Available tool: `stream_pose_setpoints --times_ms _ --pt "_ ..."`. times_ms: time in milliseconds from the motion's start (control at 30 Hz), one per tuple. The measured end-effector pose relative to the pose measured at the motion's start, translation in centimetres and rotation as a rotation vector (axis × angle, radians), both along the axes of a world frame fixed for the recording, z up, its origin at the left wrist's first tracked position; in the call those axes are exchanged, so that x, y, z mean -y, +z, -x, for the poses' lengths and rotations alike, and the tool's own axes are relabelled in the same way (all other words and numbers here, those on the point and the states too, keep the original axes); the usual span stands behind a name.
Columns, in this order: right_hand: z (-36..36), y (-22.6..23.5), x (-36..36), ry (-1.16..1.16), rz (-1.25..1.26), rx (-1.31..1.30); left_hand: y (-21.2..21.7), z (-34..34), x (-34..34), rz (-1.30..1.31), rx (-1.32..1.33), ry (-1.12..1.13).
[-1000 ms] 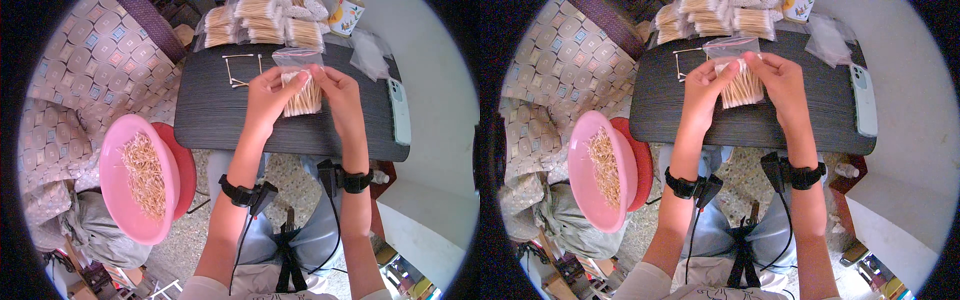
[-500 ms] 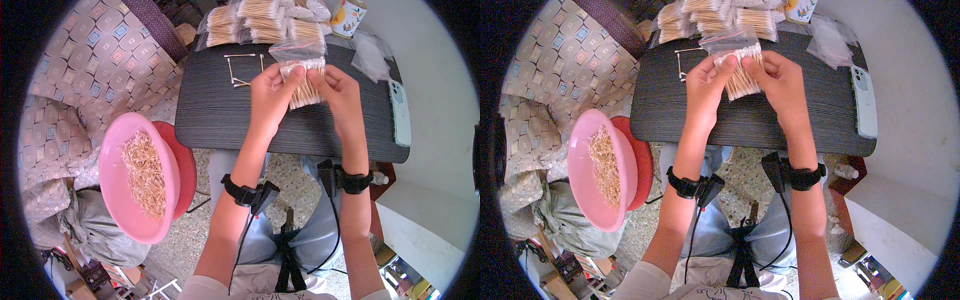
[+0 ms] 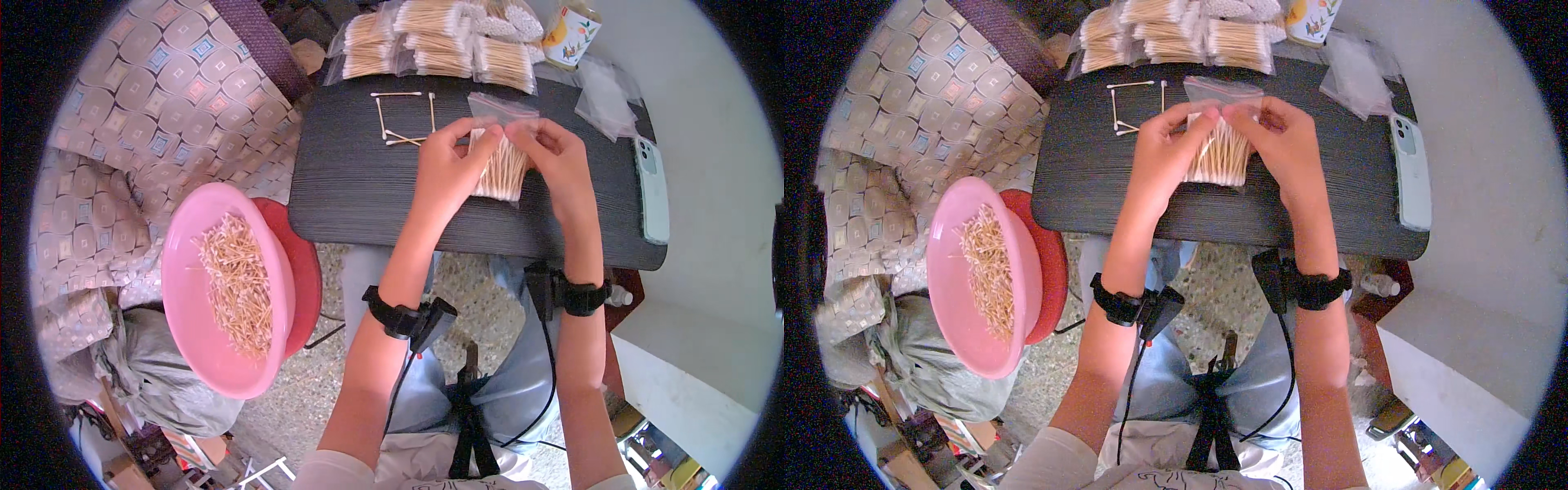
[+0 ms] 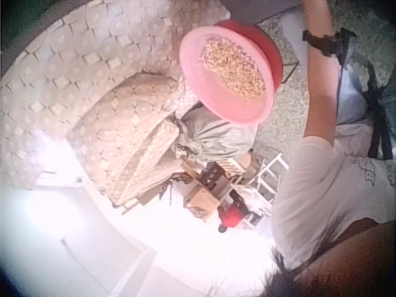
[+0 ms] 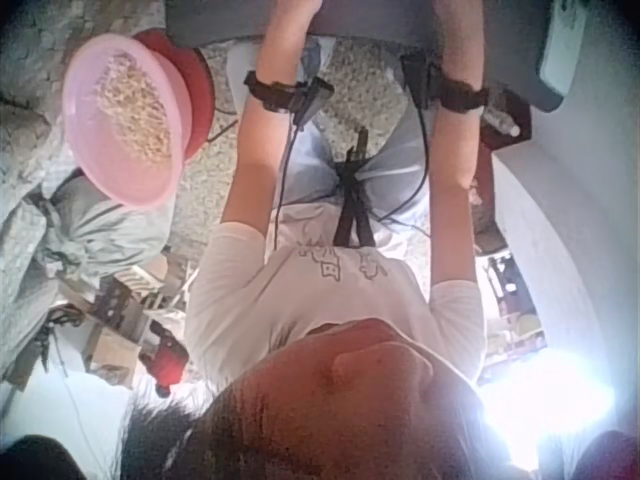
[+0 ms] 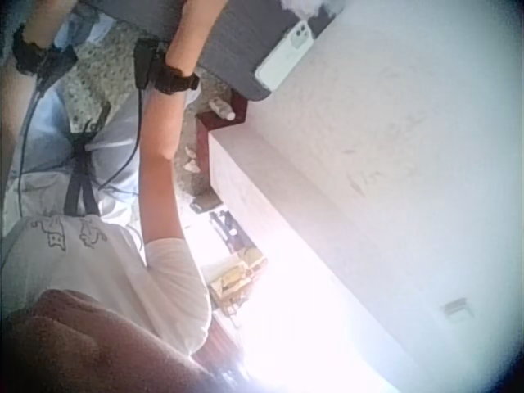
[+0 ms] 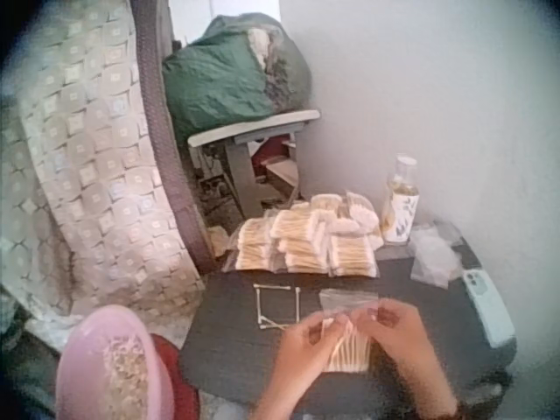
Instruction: Counting and packing cotton swabs into small plastic zip bags at a desk.
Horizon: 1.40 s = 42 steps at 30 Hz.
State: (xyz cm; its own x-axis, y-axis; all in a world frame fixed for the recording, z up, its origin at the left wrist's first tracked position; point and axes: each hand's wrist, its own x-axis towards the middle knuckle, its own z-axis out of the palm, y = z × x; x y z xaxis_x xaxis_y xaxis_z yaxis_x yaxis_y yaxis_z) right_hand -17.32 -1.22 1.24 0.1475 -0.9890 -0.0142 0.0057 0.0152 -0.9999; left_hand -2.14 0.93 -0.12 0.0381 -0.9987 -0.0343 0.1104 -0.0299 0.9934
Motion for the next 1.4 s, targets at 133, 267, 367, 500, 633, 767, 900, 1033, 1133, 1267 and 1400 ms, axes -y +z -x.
stream_pose_setpoints --times_ms 133,267,367,500,633,767,900,1033,1133,1267,1400 --pt "-0.2 -0.7 0.1 -0.06 -0.023 -0.14 -1.3 0.3 0.5 0.254 0.164 0.164" --pt "-0.4 -2.1 0.3 -0.139 0.123 -0.281 -1.4 -0.2 0.3 0.234 0.27 0.179" --pt "0.3 -3.3 1.0 -0.155 0.196 -0.37 -1.5 -0.5 0.1 0.35 0.498 0.132" --pt "-0.3 -3.6 1.0 -0.171 0.203 -0.437 -2.0 -0.2 -0.1 0.421 0.57 0.155" --pt "-0.3 -3.2 1.1 -0.14 0.138 -0.504 -2.0 -0.4 0.3 0.41 0.549 0.085" --pt "-0.4 -3.5 1.1 -0.136 0.191 -0.521 -2.2 -0.7 0.8 0.397 0.512 0.04" --pt "-0.9 -2.3 0.7 -0.118 0.158 -0.539 -2.2 -0.9 0.9 0.425 0.551 0.049" --pt "-0.5 -2.5 0.6 -0.087 0.114 -0.496 -2.1 -0.8 1.0 0.455 0.611 0.047" --pt "-1.0 -2.9 0.2 -0.124 0.183 -0.484 -2.2 -0.7 1.0 0.459 0.636 0.059" --pt "-1.3 -2.7 0.2 -0.167 0.215 -0.57 -2.2 -0.7 0.9 0.465 0.643 0.058" --pt "-0.8 -3.4 0.2 -0.198 0.29 -0.616 -2.7 -0.1 0.8 0.546 0.619 0.104"
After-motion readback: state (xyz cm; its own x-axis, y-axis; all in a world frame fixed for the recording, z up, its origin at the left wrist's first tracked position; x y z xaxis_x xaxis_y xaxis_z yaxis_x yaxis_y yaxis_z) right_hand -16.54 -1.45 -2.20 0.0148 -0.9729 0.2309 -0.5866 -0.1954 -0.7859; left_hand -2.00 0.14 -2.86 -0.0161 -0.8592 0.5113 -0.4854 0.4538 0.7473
